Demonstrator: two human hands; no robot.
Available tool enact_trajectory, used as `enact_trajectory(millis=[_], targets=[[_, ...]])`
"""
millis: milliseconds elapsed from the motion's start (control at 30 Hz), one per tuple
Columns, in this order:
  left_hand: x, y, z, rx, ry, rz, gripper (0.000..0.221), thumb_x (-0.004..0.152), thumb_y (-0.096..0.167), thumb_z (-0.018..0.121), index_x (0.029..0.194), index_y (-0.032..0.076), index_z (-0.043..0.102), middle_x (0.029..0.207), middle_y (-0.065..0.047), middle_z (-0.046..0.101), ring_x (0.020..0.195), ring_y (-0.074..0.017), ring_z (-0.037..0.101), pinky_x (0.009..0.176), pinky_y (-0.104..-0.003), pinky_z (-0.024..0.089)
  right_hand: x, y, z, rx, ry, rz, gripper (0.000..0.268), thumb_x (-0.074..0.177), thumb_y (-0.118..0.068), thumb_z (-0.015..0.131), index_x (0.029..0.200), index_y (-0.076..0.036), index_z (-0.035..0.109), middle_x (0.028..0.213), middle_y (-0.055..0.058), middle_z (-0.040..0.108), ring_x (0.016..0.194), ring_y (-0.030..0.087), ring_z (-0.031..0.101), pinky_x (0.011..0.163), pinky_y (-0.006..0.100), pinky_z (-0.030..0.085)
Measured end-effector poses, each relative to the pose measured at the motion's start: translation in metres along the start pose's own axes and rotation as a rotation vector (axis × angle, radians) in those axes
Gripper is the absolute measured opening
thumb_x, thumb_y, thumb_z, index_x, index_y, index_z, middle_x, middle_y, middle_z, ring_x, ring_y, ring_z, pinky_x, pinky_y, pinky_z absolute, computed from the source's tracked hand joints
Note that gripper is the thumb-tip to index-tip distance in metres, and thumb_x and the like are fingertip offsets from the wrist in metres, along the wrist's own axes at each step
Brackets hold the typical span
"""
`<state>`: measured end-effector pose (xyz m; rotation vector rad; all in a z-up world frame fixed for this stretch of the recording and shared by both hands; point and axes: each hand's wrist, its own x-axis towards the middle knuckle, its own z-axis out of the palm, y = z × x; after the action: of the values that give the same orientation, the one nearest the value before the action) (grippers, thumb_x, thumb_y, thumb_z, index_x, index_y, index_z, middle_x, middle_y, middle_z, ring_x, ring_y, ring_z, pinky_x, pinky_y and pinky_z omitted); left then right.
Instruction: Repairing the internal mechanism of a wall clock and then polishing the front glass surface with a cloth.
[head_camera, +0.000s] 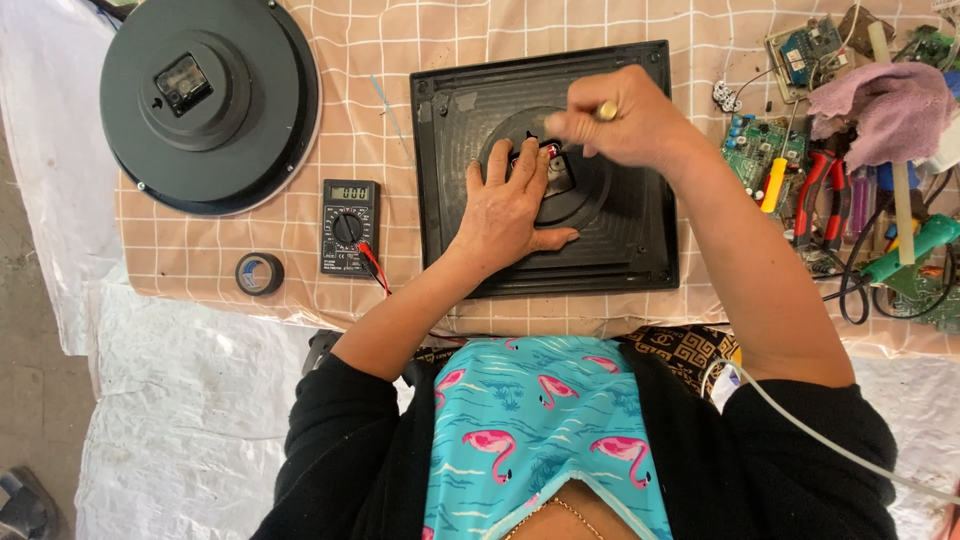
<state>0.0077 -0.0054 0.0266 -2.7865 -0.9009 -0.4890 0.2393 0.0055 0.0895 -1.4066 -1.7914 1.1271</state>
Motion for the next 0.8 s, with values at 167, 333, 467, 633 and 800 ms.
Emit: enact_trajectory(millis=[167, 333, 467, 633, 800], targets=[[0.002, 0.0, 0.001, -0.007, 0.002, -0.01, 0.118, 0.06, 0.092, 0.079, 0.136, 0.004, 0.057, 0.136, -0.008, 0.054, 0.119, -0.0369, 0.052, 0.07, -0.049, 0.049, -0.001, 0.0, 0.017, -0.174, 0.083, -0.271, 0.049, 0.105, -0.038, 0.071, 0.07, -0.01, 0.05, 0.069, -0.002, 0.048, 0.065, 0.012, 0.043, 0.062, 0.031, 0.032], [0.002, -0.002, -0.002, -0.044, 0.002, -0.014, 0.116, 0.059, 0.089, 0.082, 0.135, 0.005, 0.06, 0.14, -0.009, 0.053, 0.12, -0.0381, 0.051, 0.067, -0.05, 0.049, -0.01, -0.016, 0.013, -0.188, 0.283, -0.365, 0.054, 0.11, -0.045, 0.06, 0.069, -0.012, 0.048, 0.061, -0.001, 0.04, 0.055, 0.012, 0.037, 0.05, 0.028, 0.028], [0.002, -0.002, 0.0, -0.052, -0.009, -0.025, 0.115, 0.059, 0.09, 0.081, 0.135, 0.007, 0.06, 0.14, -0.007, 0.054, 0.12, -0.0362, 0.051, 0.067, -0.049, 0.049, -0.024, -0.018, 0.023, -0.223, 0.348, -0.383, 0.05, 0.111, -0.041, 0.06, 0.073, -0.01, 0.051, 0.066, 0.0, 0.046, 0.06, 0.013, 0.041, 0.055, 0.029, 0.032], [0.002, -0.005, 0.001, -0.12, -0.057, -0.033, 0.114, 0.061, 0.087, 0.082, 0.138, 0.006, 0.058, 0.142, -0.007, 0.053, 0.121, -0.0358, 0.048, 0.068, -0.05, 0.048, -0.038, -0.008, 0.037, -0.123, 0.414, -0.369, 0.048, 0.111, -0.037, 0.059, 0.076, -0.005, 0.056, 0.072, 0.006, 0.053, 0.067, 0.017, 0.047, 0.065, 0.032, 0.037], [0.005, -0.01, 0.007, -0.183, -0.061, -0.048, 0.112, 0.06, 0.088, 0.081, 0.136, 0.009, 0.06, 0.141, -0.004, 0.054, 0.124, -0.0359, 0.047, 0.069, -0.053, 0.046, -0.038, -0.004, 0.038, -0.045, 0.453, -0.392, 0.044, 0.111, -0.031, 0.062, 0.075, -0.007, 0.059, 0.075, 0.005, 0.059, 0.069, 0.015, 0.055, 0.066, 0.029, 0.045]])
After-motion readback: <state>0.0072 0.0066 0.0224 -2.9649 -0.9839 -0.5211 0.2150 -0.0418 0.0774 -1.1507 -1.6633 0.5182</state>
